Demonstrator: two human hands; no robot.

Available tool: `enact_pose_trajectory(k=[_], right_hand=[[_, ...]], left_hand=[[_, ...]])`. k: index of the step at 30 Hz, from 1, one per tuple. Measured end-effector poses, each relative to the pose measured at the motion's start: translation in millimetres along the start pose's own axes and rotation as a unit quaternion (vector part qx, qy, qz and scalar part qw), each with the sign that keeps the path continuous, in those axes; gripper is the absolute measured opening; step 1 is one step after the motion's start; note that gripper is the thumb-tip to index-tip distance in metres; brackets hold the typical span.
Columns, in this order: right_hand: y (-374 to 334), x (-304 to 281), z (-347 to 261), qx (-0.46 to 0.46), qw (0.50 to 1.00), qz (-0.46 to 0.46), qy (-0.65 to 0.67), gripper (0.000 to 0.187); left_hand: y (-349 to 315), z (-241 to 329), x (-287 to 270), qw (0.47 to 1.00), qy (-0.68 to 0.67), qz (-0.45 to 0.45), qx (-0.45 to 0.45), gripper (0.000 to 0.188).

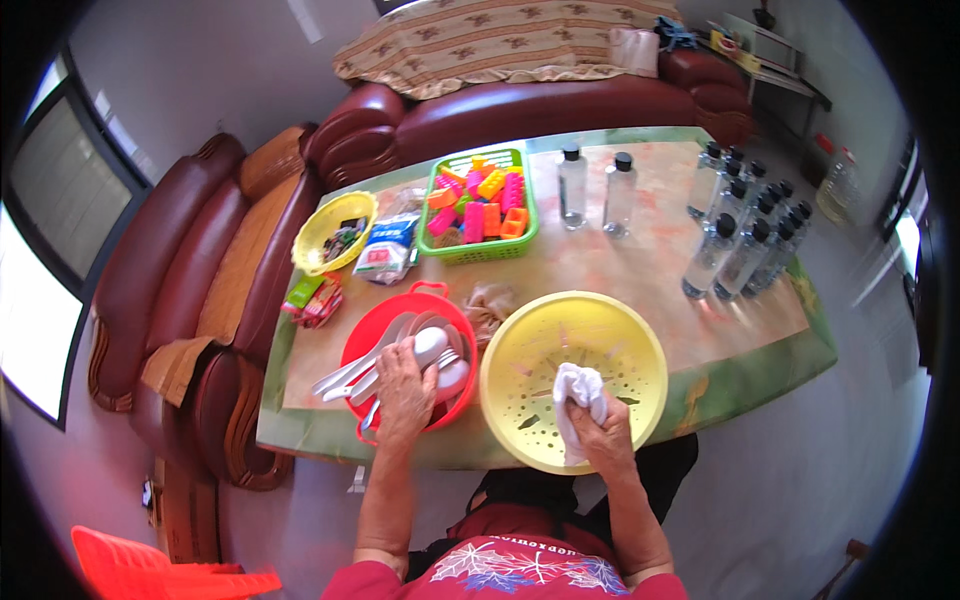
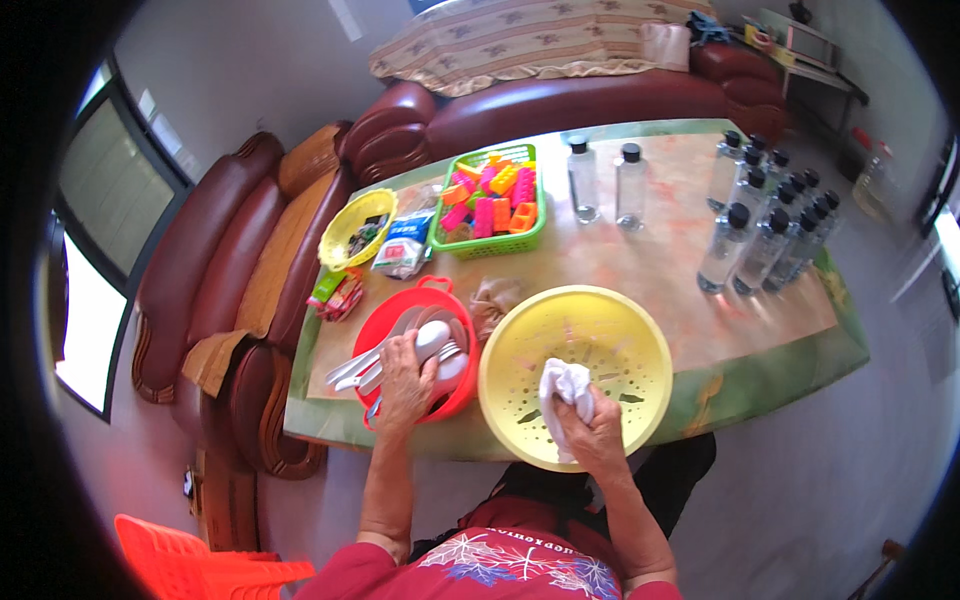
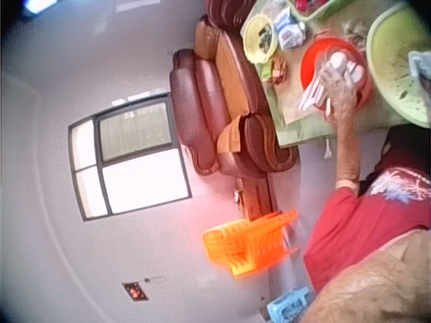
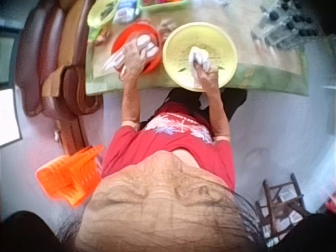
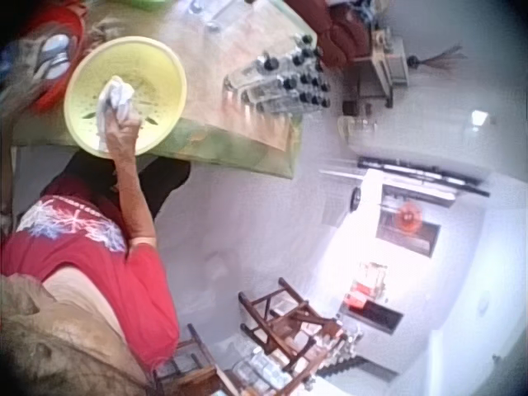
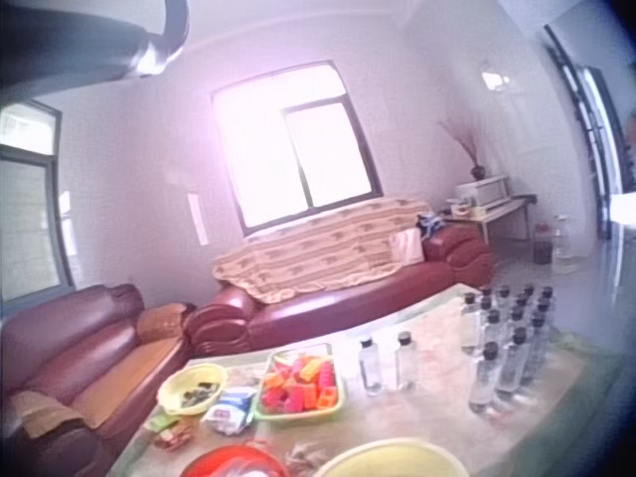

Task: The person wipes white plastic spoons with a white cloth, taking them one by one from a red basket and placing them into a yellow colander. The task is performed at a table in a living room setting.

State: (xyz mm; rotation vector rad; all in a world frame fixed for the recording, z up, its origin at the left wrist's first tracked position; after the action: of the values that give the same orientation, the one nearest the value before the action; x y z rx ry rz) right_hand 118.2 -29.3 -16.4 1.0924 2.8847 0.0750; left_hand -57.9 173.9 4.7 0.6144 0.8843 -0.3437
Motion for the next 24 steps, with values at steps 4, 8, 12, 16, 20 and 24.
enact_pose_trajectory(k=[4, 8, 12, 16, 20, 24], right_hand=[[5.2, -0.6, 10.8, -0.014, 0.998, -0.02, -0.06, 0.016], [6.1, 1.2, 13.2, -0.005, 1.0, -0.03, -0.004, 0.024], [5.9, -10.5, 7.7, -0.001, 1.0, -0.023, -0.005, 0.027], [11.3, -12.9, 15.6, -0.051, 0.998, 0.016, -0.013, 0.024], [12.0, -17.1, 23.0, -0.014, 1.0, 0.002, -0.003, 0.023], [10.6, -22.2, 13.3, -0.017, 0.999, 0.023, 0.013, 0.02]], left_hand=[[3.4, -2.3, 0.6, 0.998, 0.039, -0.049, 0.007, 0.062], [3.4, -8.2, 9.4, 0.998, 0.023, -0.048, -0.025, 0.062], [8.6, 0.9, 7.8, 0.999, 0.0, -0.038, -0.037, 0.06], [13.8, -26.3, 15.4, 0.995, 0.034, -0.048, -0.084, 0.057], [20.0, -26.3, 20.2, 0.996, -0.002, -0.057, -0.066, 0.046], [30.0, -7.9, 11.8, 0.993, -0.047, -0.094, -0.056, 0.046]])
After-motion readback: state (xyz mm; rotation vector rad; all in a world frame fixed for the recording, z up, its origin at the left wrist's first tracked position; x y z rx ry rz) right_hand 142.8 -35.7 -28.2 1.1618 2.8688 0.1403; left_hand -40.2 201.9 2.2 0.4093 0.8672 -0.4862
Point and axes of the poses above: each hand's wrist, its own y-axis towards the middle knuckle, its own x-axis out of the palm, z = x × y, the point moved 3 cm from there along y, towards the middle knuckle, and after that the axes turned 13 degrees about -y, right-handed, at the moved point
